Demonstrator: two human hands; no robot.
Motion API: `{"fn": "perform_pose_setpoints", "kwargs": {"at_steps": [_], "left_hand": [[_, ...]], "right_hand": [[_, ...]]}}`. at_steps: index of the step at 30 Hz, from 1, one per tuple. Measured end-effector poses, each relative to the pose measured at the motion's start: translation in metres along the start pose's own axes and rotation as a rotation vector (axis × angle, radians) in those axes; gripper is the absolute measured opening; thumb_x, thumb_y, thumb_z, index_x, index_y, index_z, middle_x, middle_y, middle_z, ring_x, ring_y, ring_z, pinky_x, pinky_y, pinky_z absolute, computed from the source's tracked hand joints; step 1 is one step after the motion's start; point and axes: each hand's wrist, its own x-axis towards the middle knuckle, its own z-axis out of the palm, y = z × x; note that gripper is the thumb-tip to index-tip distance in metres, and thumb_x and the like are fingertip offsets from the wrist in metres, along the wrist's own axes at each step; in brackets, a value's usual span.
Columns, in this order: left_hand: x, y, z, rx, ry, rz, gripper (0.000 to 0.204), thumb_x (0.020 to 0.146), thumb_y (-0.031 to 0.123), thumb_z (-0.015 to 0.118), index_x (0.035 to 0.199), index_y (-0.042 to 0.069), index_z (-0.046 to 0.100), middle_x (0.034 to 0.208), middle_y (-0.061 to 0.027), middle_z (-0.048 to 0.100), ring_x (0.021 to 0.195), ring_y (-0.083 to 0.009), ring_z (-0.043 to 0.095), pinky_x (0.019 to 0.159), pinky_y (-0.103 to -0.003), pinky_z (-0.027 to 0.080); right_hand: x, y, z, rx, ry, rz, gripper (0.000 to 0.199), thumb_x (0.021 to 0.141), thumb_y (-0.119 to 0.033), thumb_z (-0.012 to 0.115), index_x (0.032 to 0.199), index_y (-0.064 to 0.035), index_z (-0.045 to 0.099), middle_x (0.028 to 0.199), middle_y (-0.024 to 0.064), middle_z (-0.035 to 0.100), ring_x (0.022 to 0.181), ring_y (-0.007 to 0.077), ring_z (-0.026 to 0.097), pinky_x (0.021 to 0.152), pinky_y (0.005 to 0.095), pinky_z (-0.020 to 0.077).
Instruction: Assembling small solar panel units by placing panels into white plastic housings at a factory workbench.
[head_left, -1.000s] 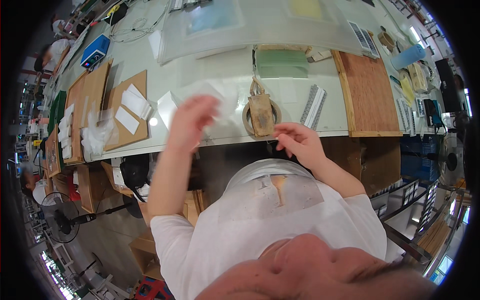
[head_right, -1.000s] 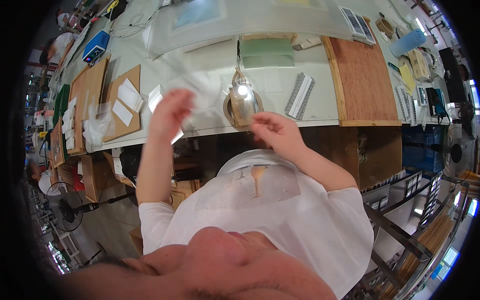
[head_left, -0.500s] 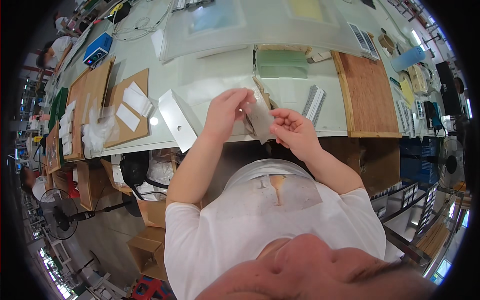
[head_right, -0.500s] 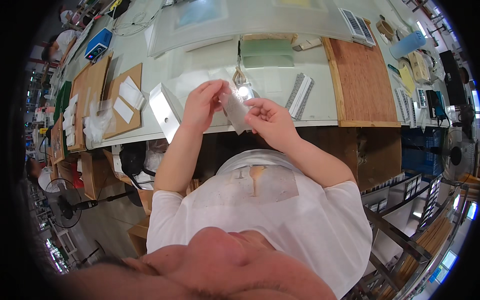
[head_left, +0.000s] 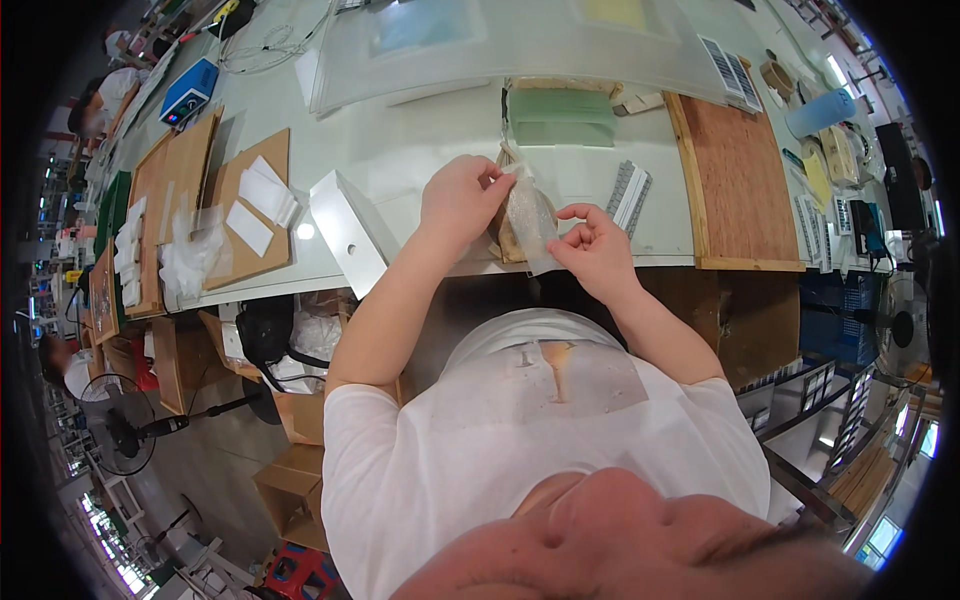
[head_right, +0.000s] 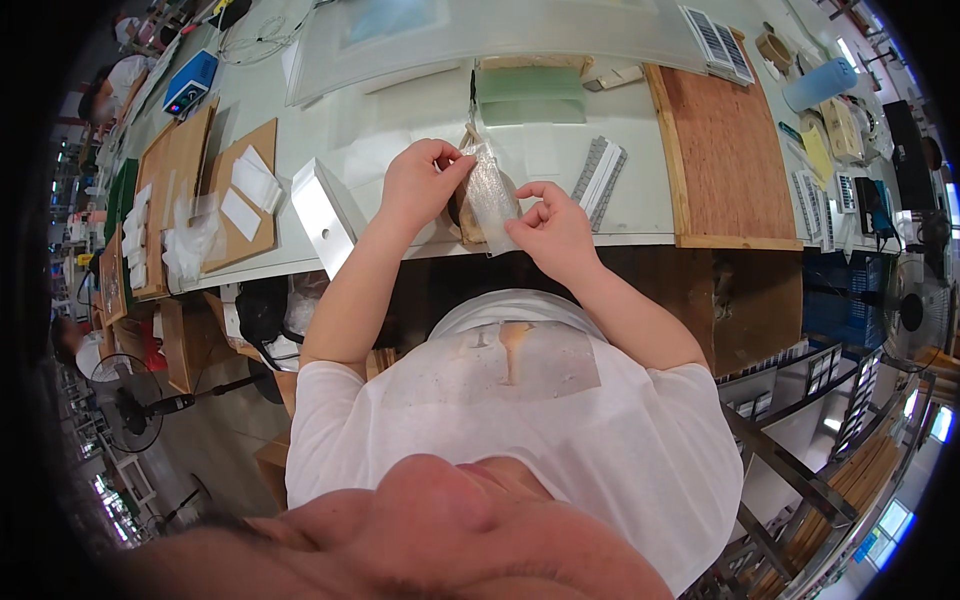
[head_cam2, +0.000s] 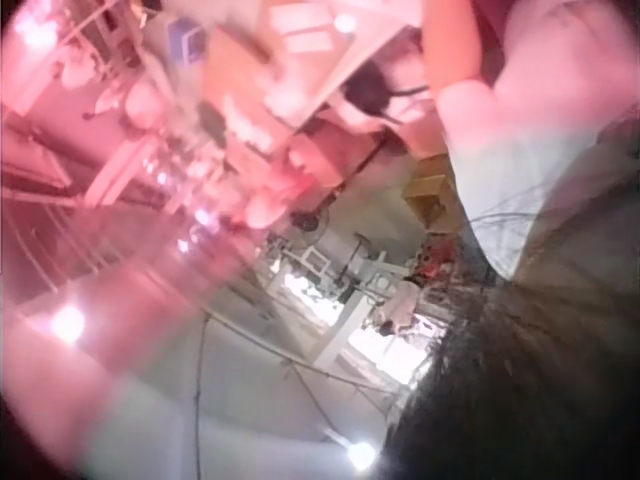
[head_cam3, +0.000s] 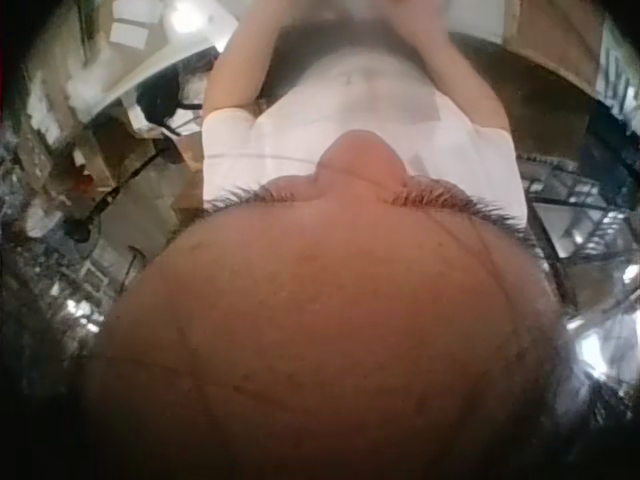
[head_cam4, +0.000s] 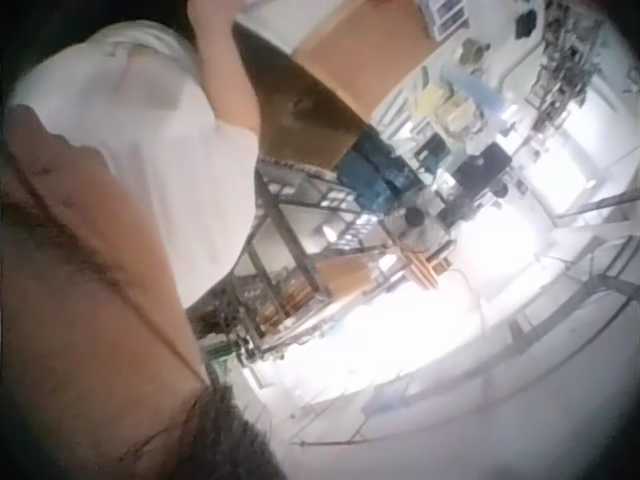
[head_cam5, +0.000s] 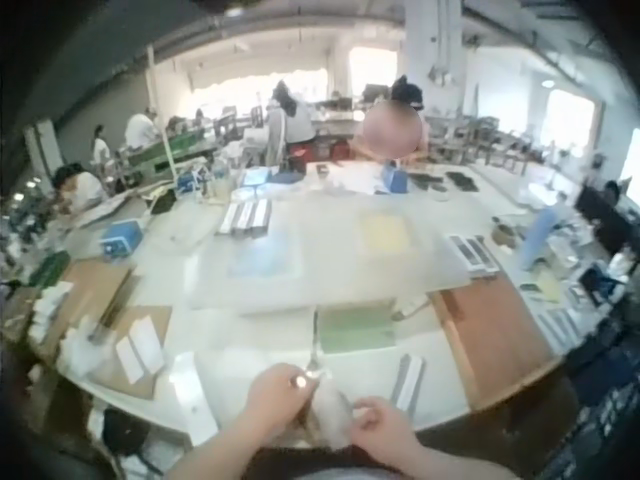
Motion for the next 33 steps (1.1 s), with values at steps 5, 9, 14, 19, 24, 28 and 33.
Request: {"fn": "perform_pose_setpoints", "kwargs": {"at_steps": [5, 9, 14, 19, 24, 28, 33], "left_hand": [[0.0013, -0.0014, 0.0006, 0.006, -0.002, 0.019, 0.03, 0.082, 0.035, 0.066, 0.084, 0.005, 0.067, 0.082, -0.0102, 0.064, 0.077, -0.0272, 0.062, 0.068, -0.038, 0.048], [0.0009, -0.0002, 0.0012, 0.023, -0.015, 0.004, 0.03, 0.082, 0.035, 0.066, 0.085, 0.005, 0.068, 0.082, -0.0105, 0.064, 0.078, -0.0274, 0.062, 0.069, -0.038, 0.048], [0.003, -0.0053, 0.0037, 0.002, 0.034, 0.031, 0.028, 0.079, 0.033, 0.07, 0.081, 0.005, 0.068, 0.072, -0.0058, 0.062, 0.067, -0.0197, 0.057, 0.064, -0.032, 0.047], [0.0043, -0.0064, 0.0033, 0.001, 0.038, 0.055, 0.028, 0.079, 0.033, 0.07, 0.081, 0.005, 0.068, 0.072, -0.006, 0.062, 0.067, -0.0199, 0.057, 0.063, -0.032, 0.047], [0.0033, -0.003, 0.0022, 0.022, 0.034, 0.038, 0.028, 0.078, 0.033, 0.071, 0.081, 0.005, 0.068, 0.072, -0.0059, 0.062, 0.066, -0.0201, 0.057, 0.064, -0.032, 0.047], [0.004, -0.0034, 0.0016, 0.021, 0.025, 0.021, 0.032, 0.078, 0.035, 0.07, 0.088, 0.004, 0.065, 0.076, -0.0076, 0.061, 0.071, -0.0238, 0.058, 0.066, -0.035, 0.047], [-0.0042, -0.0002, 0.0046, -0.004, 0.143, -0.006, 0.035, 0.078, 0.035, 0.07, 0.094, 0.005, 0.064, 0.084, -0.0105, 0.063, 0.084, -0.029, 0.06, 0.075, -0.037, 0.048]], "right_hand": [[0.0, 0.0005, 0.0001, -0.047, -0.01, -0.008, 0.034, 0.077, -0.004, 0.07, 0.107, -0.0012, 0.055, 0.067, -0.0019, 0.058, 0.058, 0.0028, 0.052, 0.056, 0.0176, 0.0426], [-0.0005, 0.0032, 0.0009, -0.072, -0.007, -0.029, 0.033, 0.076, -0.004, 0.071, 0.106, -0.0015, 0.055, 0.066, -0.0023, 0.058, 0.058, 0.0024, 0.052, 0.055, 0.0175, 0.042], [-0.0023, -0.0003, 0.0023, -0.034, -0.025, -0.036, 0.032, 0.076, -0.004, 0.072, 0.104, -0.0023, 0.056, 0.064, -0.0031, 0.056, 0.057, 0.0021, 0.05, 0.053, 0.0179, 0.0399], [-0.0017, -0.0012, 0.0028, -0.052, -0.029, -0.039, 0.032, 0.076, -0.005, 0.072, 0.104, -0.0026, 0.056, 0.064, -0.0033, 0.055, 0.056, 0.0021, 0.049, 0.053, 0.0181, 0.0394], [-0.0033, -0.003, 0.0029, -0.11, -0.014, -0.06, 0.032, 0.076, -0.006, 0.072, 0.104, -0.0029, 0.057, 0.063, -0.0036, 0.055, 0.056, 0.0022, 0.048, 0.053, 0.0188, 0.0391], [-0.0036, -0.0041, 0.0021, -0.124, -0.018, -0.051, 0.034, 0.076, -0.006, 0.072, 0.107, -0.003, 0.057, 0.062, -0.0045, 0.052, 0.056, 0.0025, 0.046, 0.053, 0.0191, 0.0385], [-0.0032, 0.0024, -0.0037, -0.084, 0.0, -0.075, 0.037, 0.076, -0.007, 0.072, 0.11, -0.0035, 0.058, 0.065, -0.0045, 0.051, 0.056, 0.0028, 0.044, 0.054, 0.019, 0.0381]]}}
